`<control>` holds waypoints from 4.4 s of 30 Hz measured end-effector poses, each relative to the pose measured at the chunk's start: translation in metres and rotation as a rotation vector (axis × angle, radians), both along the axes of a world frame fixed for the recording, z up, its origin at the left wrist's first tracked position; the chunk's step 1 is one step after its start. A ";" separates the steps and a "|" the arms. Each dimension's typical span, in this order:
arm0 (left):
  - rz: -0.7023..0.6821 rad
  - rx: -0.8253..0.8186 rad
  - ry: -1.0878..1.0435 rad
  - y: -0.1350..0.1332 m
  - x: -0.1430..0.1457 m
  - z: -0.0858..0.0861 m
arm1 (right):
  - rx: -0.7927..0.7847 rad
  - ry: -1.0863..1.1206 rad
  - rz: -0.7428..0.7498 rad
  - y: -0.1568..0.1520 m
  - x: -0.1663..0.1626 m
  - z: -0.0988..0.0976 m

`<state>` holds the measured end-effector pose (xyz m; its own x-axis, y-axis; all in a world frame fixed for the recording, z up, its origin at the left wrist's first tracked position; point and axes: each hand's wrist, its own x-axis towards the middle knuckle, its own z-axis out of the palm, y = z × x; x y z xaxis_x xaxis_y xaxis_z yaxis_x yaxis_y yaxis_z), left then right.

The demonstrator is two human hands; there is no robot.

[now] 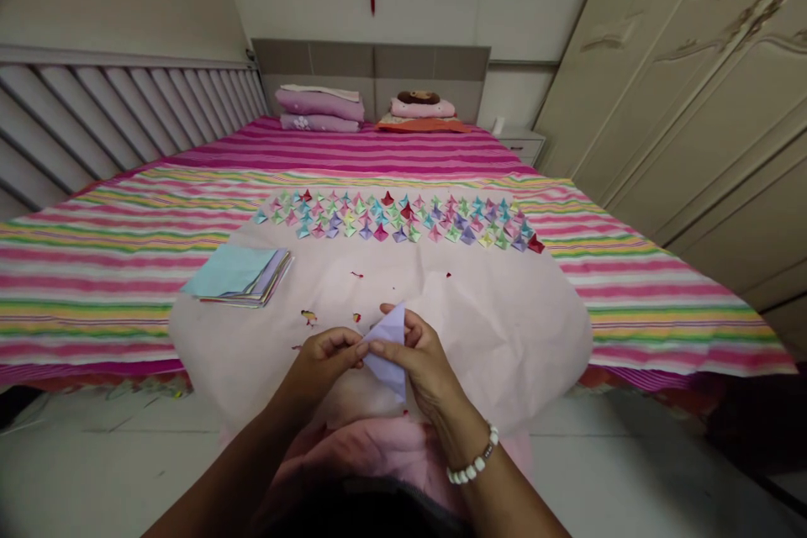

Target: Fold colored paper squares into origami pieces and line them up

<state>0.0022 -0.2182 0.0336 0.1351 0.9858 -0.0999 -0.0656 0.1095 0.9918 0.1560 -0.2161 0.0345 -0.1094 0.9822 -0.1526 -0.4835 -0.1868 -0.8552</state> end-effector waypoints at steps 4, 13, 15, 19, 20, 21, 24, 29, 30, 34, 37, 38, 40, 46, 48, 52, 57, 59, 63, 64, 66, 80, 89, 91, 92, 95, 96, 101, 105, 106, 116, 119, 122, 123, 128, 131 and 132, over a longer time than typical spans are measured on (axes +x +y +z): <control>0.000 -0.022 0.037 0.001 0.002 -0.002 | 0.021 -0.063 -0.005 0.003 0.000 0.004; -0.042 -0.042 0.043 0.001 0.000 -0.001 | 0.121 -0.151 -0.273 0.016 0.008 0.013; -0.024 -0.057 0.021 0.000 0.000 0.000 | 0.095 -0.059 -0.255 0.015 0.010 0.012; 0.051 -0.049 -0.022 0.000 0.000 0.000 | 0.034 0.069 0.005 0.003 0.009 0.006; 0.068 -0.038 -0.022 0.001 0.000 0.000 | 0.031 0.030 0.068 -0.001 0.007 0.004; 0.083 -0.027 -0.017 0.001 -0.001 -0.001 | 0.030 -0.026 0.109 -0.004 0.006 0.002; 0.110 -0.010 -0.006 0.004 -0.001 -0.001 | 0.009 -0.186 0.128 -0.009 0.003 0.001; 0.203 -0.086 -0.149 0.006 -0.003 0.002 | 0.037 -0.204 0.085 -0.007 0.011 0.007; 0.231 -0.113 -0.212 0.006 -0.004 0.003 | 0.050 -0.185 0.088 -0.008 0.012 0.008; 0.284 -0.190 -0.392 0.004 -0.003 0.007 | 0.107 -0.183 0.089 -0.014 0.010 0.005; 0.273 -0.216 -0.435 0.002 -0.001 0.009 | 0.155 -0.259 -0.015 -0.021 0.003 0.001; 0.269 -0.219 -0.444 0.001 0.000 0.010 | 0.173 -0.290 -0.054 -0.023 0.000 0.001; 0.268 -0.225 -0.454 0.000 0.001 0.011 | 0.218 -0.353 -0.114 -0.026 -0.003 0.001; 0.280 -0.256 -0.455 0.001 0.002 0.013 | 0.387 -0.541 -0.251 -0.031 -0.003 0.004; 0.283 -0.292 -0.464 0.001 0.002 0.013 | 0.449 -0.586 -0.281 -0.033 -0.003 0.005; 0.322 -0.336 -0.488 0.000 0.003 0.013 | 0.479 -0.585 -0.293 -0.034 -0.003 0.005; 0.341 -0.350 -0.467 -0.002 0.005 0.017 | 0.523 -0.564 -0.324 -0.034 -0.001 0.003; 0.341 -0.353 -0.465 -0.003 0.005 0.019 | 0.548 -0.578 -0.314 -0.034 0.001 0.003; 0.331 -0.333 -0.456 -0.003 0.004 0.019 | 0.514 -0.600 -0.286 -0.035 0.002 0.002; 0.329 -0.323 -0.449 -0.003 0.004 0.019 | 0.497 -0.600 -0.282 -0.036 0.002 0.003; 0.325 -0.296 -0.435 -0.004 0.004 0.019 | 0.448 -0.578 -0.264 -0.035 0.003 0.004; 0.255 0.057 -0.047 -0.002 -0.006 0.002 | 0.192 -0.138 -0.004 -0.017 0.009 0.001; 0.051 0.172 0.020 -0.011 -0.002 0.008 | 0.034 -0.151 0.133 -0.011 0.005 0.016; 0.055 0.164 0.004 -0.010 -0.002 0.005 | 0.019 -0.195 0.088 -0.011 0.005 0.015; 0.049 0.147 -0.002 -0.009 -0.003 0.003 | 0.021 -0.219 0.068 -0.011 0.005 0.014; -0.002 0.060 -0.041 -0.006 -0.005 -0.001 | 0.055 -0.290 0.068 -0.010 0.007 0.010; -0.020 0.039 -0.050 -0.005 -0.005 -0.002 | 0.066 -0.312 0.087 -0.010 0.007 0.009; -0.061 0.070 0.009 0.003 -0.006 0.008 | 0.092 -0.392 0.162 -0.012 0.005 0.006; -0.038 0.116 0.035 0.013 -0.008 0.025 | 0.076 -0.440 0.203 -0.016 0.000 0.003; 0.000 0.123 0.033 0.016 -0.009 0.028 | 0.071 -0.439 0.211 -0.017 -0.001 0.002; 0.067 -0.014 0.010 0.005 -0.011 0.012 | 0.026 -0.443 -0.056 -0.012 -0.005 0.007; -0.014 -0.039 -0.047 -0.003 -0.007 0.003 | 0.057 -0.441 -0.052 -0.012 -0.008 0.010; -0.030 -0.067 -0.146 -0.003 -0.006 0.003 | 0.137 -0.412 -0.013 -0.014 -0.008 0.012; -0.044 -0.099 -0.194 -0.003 -0.006 0.004 | 0.160 -0.395 0.004 -0.014 -0.008 0.013; -0.131 -0.224 -0.351 -0.002 -0.007 0.006 | 0.169 -0.296 0.048 -0.013 0.000 0.016; -0.180 -0.223 -0.358 -0.003 -0.005 0.002 | 0.119 -0.258 0.048 -0.012 0.002 0.017; -0.192 -0.225 -0.359 -0.003 -0.005 0.001 | 0.107 -0.247 0.051 -0.012 0.001 0.018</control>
<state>-0.0024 -0.2216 0.0346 0.3780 0.8988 -0.2219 -0.3577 0.3629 0.8604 0.1575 -0.2282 0.0521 -0.1316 0.9884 -0.0764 -0.2504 -0.1077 -0.9621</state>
